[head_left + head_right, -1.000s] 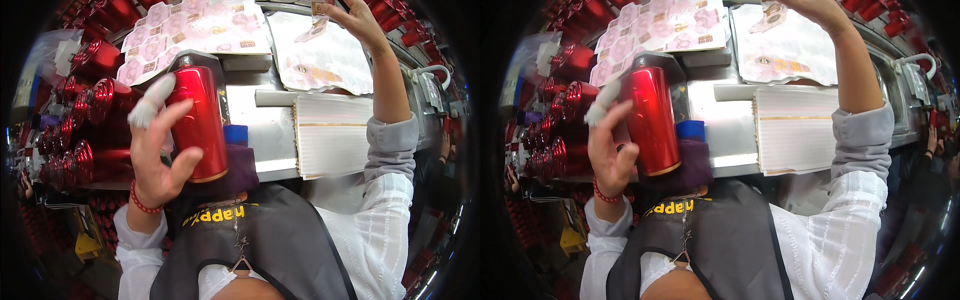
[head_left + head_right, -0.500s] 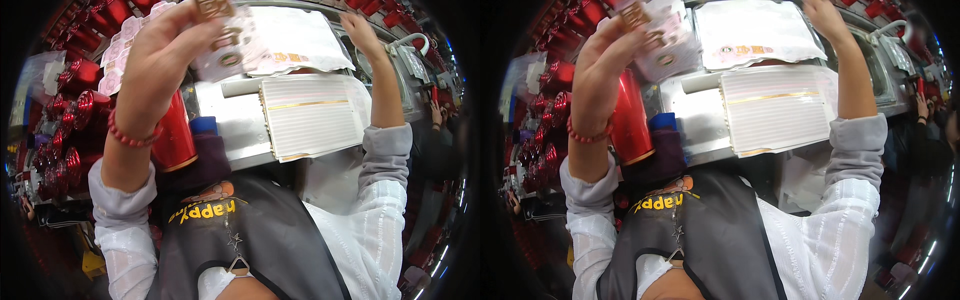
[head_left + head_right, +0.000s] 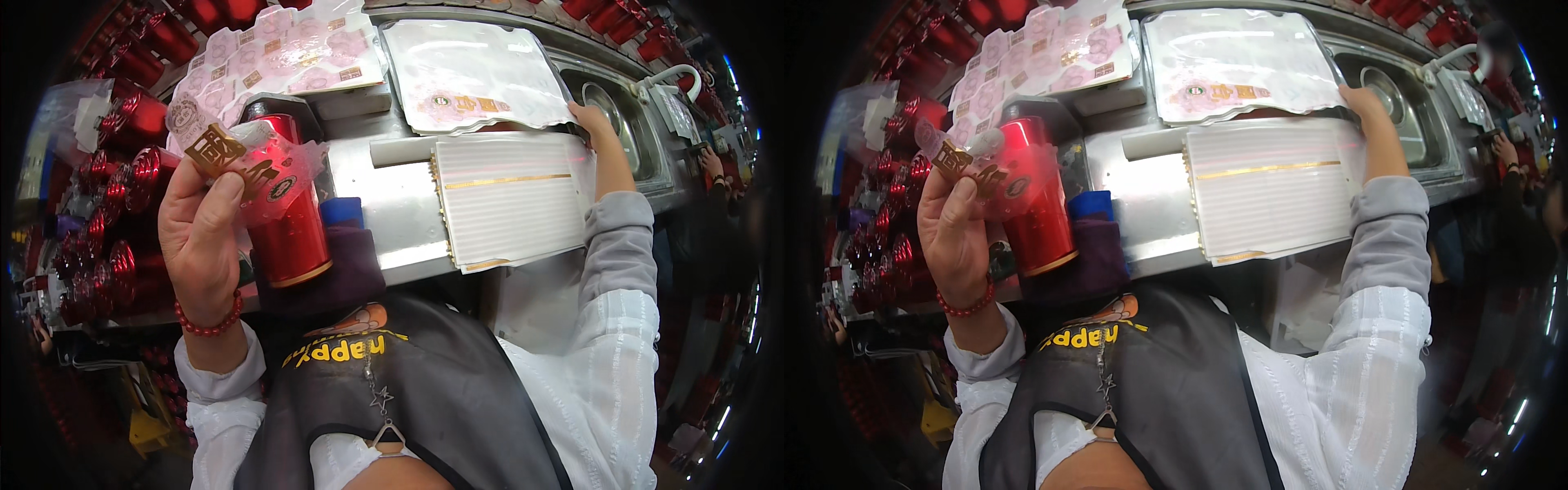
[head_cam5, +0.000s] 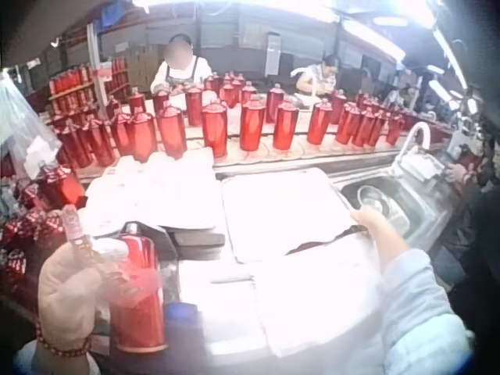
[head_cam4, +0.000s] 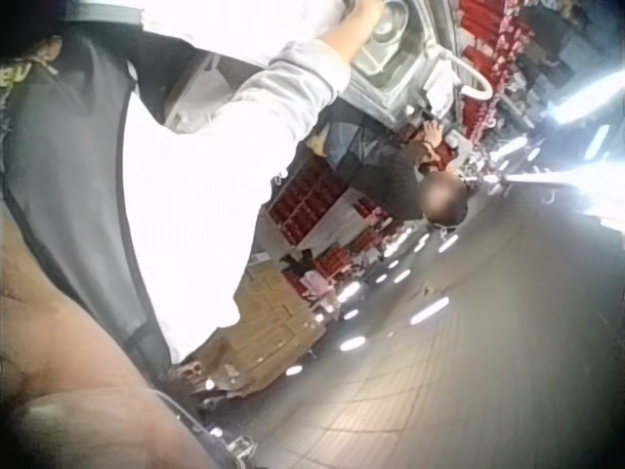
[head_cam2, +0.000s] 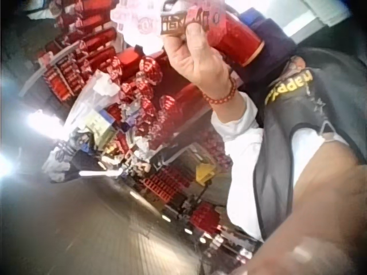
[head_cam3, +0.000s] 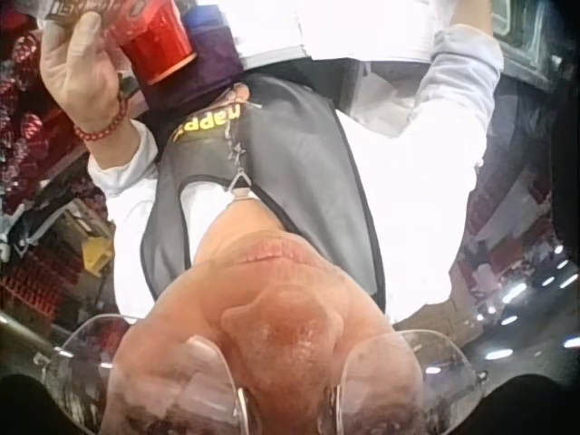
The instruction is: The person applies a sticker label to a red cylindrical bottle, smooths it with a green card, and uses a wooden stick to press the edges. The person repeats this process on multiple bottles, handling them one at a time.
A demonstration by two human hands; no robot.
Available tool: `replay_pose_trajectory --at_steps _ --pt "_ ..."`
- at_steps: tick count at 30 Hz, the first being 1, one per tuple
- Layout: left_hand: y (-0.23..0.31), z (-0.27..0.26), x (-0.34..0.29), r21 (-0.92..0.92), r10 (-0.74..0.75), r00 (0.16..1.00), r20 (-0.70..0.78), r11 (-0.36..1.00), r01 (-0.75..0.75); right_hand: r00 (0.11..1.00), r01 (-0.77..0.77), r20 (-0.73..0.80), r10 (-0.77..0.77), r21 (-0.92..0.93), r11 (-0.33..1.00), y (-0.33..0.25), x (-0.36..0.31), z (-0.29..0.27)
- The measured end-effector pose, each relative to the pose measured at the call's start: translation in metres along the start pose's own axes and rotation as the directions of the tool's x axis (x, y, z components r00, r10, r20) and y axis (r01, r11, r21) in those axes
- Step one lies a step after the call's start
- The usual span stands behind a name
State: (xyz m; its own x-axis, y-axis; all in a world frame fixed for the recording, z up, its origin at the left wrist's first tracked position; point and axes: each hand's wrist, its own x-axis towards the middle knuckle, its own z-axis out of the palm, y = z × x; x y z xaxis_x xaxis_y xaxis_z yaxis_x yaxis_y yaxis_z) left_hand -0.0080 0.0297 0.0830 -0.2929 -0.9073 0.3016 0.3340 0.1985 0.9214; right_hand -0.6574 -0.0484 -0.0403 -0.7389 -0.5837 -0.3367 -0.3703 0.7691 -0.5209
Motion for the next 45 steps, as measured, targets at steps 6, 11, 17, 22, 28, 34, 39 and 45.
replay_pose_trajectory --at_steps 6,11,17,22,28,34,39,45 --pt "0.012 0.009 -0.015 0.111 0.049 0.989 -0.139 0.993 -0.034 0.997 -0.043 0.079 0.026 0.216 0.975 -0.010 -0.006 -0.002" --pt "0.014 -0.016 -0.033 0.128 0.050 0.992 -0.114 0.991 -0.036 0.996 0.014 0.082 -0.041 0.307 0.952 0.001 -0.024 -0.015" --pt "0.012 -0.013 -0.035 0.122 0.052 0.982 -0.183 0.992 -0.030 0.983 0.022 0.150 -0.104 0.467 0.884 -0.002 -0.030 -0.024" --pt "0.004 -0.017 -0.037 0.097 0.034 0.977 -0.209 0.995 -0.013 0.987 -0.034 0.151 -0.051 0.514 0.857 -0.010 -0.015 -0.041" --pt "0.003 -0.019 -0.038 0.135 0.046 0.974 -0.221 0.991 -0.016 0.983 0.002 0.155 -0.101 0.538 0.843 -0.017 -0.005 -0.046" --pt "-0.003 -0.024 -0.040 0.130 0.022 0.981 -0.191 0.991 0.004 0.941 0.039 0.275 -0.196 0.488 0.872 -0.009 0.005 -0.055" --pt "-0.004 -0.023 -0.041 0.116 0.014 0.985 -0.170 0.993 0.006 0.974 0.028 0.176 -0.145 0.542 0.840 -0.031 -0.006 -0.062" --pt "-0.007 -0.022 -0.040 0.079 0.008 0.986 -0.166 0.997 0.005 0.976 0.075 0.132 -0.172 0.542 0.837 -0.037 0.006 -0.075"
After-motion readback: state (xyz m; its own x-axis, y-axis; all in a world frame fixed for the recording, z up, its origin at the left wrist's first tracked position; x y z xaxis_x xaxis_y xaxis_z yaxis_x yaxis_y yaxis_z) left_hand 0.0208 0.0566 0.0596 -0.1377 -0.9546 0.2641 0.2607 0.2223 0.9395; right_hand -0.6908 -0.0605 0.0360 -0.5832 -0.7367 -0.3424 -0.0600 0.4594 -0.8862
